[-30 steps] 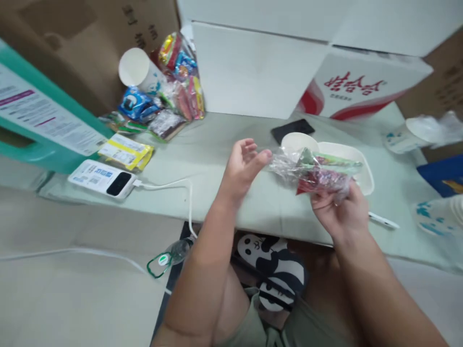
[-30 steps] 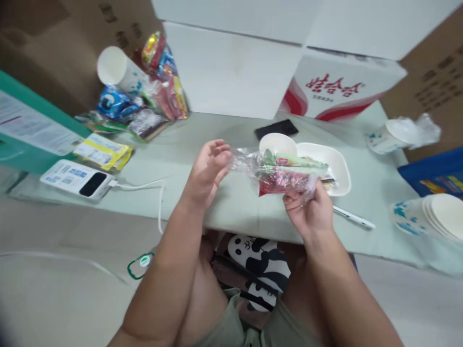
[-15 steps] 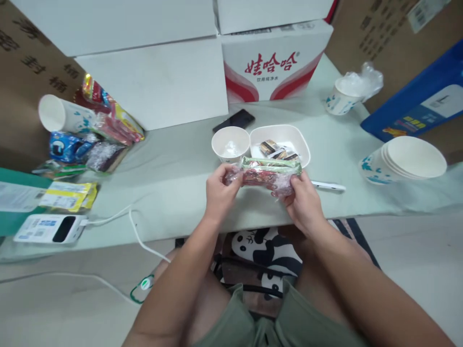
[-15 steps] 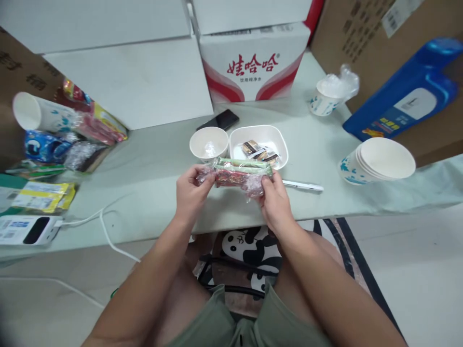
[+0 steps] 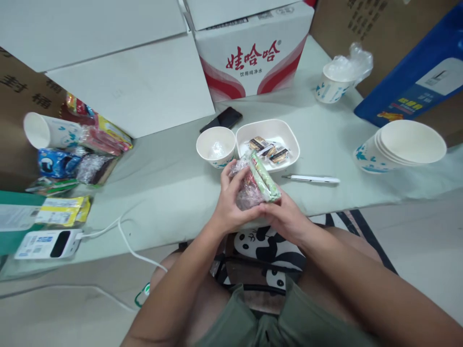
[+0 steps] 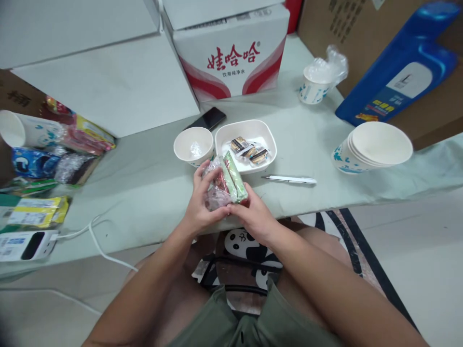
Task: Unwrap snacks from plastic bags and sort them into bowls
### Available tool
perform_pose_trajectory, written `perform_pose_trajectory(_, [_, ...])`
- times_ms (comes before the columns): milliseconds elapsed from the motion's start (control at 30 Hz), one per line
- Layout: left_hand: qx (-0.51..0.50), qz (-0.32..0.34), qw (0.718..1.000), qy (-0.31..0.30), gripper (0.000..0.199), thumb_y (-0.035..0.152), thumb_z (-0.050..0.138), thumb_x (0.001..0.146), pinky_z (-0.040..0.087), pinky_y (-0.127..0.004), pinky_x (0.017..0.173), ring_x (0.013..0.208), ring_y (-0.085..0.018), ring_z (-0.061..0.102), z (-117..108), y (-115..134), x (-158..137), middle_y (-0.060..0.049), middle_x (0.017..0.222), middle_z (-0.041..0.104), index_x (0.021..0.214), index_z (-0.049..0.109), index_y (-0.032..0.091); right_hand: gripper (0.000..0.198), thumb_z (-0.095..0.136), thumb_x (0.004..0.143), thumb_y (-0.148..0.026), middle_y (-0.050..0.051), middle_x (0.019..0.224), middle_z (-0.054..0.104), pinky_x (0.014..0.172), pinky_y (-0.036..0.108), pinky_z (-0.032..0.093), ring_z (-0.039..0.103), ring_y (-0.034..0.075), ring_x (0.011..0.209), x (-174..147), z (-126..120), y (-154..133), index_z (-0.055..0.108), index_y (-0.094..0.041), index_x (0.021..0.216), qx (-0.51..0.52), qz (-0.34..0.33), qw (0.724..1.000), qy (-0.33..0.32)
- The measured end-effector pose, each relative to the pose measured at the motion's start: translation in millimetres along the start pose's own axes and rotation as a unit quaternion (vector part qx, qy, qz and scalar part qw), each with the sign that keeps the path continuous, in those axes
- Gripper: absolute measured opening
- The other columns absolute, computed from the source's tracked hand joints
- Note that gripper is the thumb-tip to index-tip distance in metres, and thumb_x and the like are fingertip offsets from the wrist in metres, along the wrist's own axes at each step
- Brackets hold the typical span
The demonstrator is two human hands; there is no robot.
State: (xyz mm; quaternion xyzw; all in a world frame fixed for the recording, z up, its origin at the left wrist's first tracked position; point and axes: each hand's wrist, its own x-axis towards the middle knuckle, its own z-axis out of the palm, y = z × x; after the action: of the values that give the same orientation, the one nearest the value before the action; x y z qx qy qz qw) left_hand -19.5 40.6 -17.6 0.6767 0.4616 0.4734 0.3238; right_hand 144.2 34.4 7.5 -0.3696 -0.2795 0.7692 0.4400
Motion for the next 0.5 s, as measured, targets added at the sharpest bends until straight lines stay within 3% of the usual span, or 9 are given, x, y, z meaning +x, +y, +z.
perform_pose_trajectory(133, [0.014,-0.029,0.999,0.036,0.046,0.05,0.076,0.083,0.054,-0.048,0.107,0.141,-0.033,0.045,-14.1,4.0,3.5,-0.009,0.149,0.039,0.124,0.065,0.032,0.041,0.08,0.073,-0.035,0.001,0.098,0.072,0.081,0.034,0.057,0.068,0.018,0.086,-0.4,-8.0,-0.4,0.06,-0.024,0.108,-0.134,0.009,0.989,-0.058])
perform_pose_trajectory(233, [0.049,-0.046,0.997,0.039,0.032,0.04,0.078,0.082,0.058,-0.045,0.099,0.129,-0.028,0.054,-18.0,5.1,3.4,-0.009,0.139,0.048,0.109,0.07,0.026,0.042,0.075,0.079,-0.041,0.006,0.107,0.07,0.084,0.042,0.059,0.069,0.023,0.093,-3.0,-20.0,-6.7,0.058,-0.023,0.113,-0.295,0.004,0.952,-0.076])
perform_pose_trajectory(333, [0.084,-0.074,0.994,-0.003,0.016,0.03,0.075,0.084,0.063,-0.04,0.089,0.111,-0.022,0.063,-14.3,6.8,1.0,-0.009,0.13,0.053,0.097,0.071,0.021,0.058,0.075,0.079,-0.038,0.014,0.129,0.061,0.097,0.055,0.054,0.064,0.033,0.114,-5.3,-32.8,-12.9,0.051,-0.022,0.13,-0.496,-0.105,0.862,-0.008])
perform_pose_trajectory(400, [0.091,-0.074,0.993,-0.028,0.011,0.027,0.073,0.085,0.063,-0.038,0.086,0.104,-0.02,0.065,-10.4,8.2,-0.6,-0.01,0.127,0.055,0.092,0.07,0.019,0.068,0.074,0.078,-0.033,0.017,0.14,0.052,0.108,0.059,0.047,0.054,0.037,0.13,-4.4,-39.3,-14.4,0.046,-0.024,0.139,-0.577,-0.183,0.796,-0.014])
perform_pose_trajectory(500, [0.094,-0.059,0.993,-0.036,0.013,0.027,0.073,0.085,0.064,-0.037,0.085,0.108,-0.021,0.065,-5.8,7.9,-2.6,-0.011,0.126,0.056,0.093,0.067,0.018,0.072,0.072,0.08,-0.029,0.016,0.15,0.044,0.113,0.06,0.043,0.048,0.037,0.139,1.1,-44.5,-11.5,0.042,-0.028,0.145,-0.614,-0.211,0.756,-0.087])
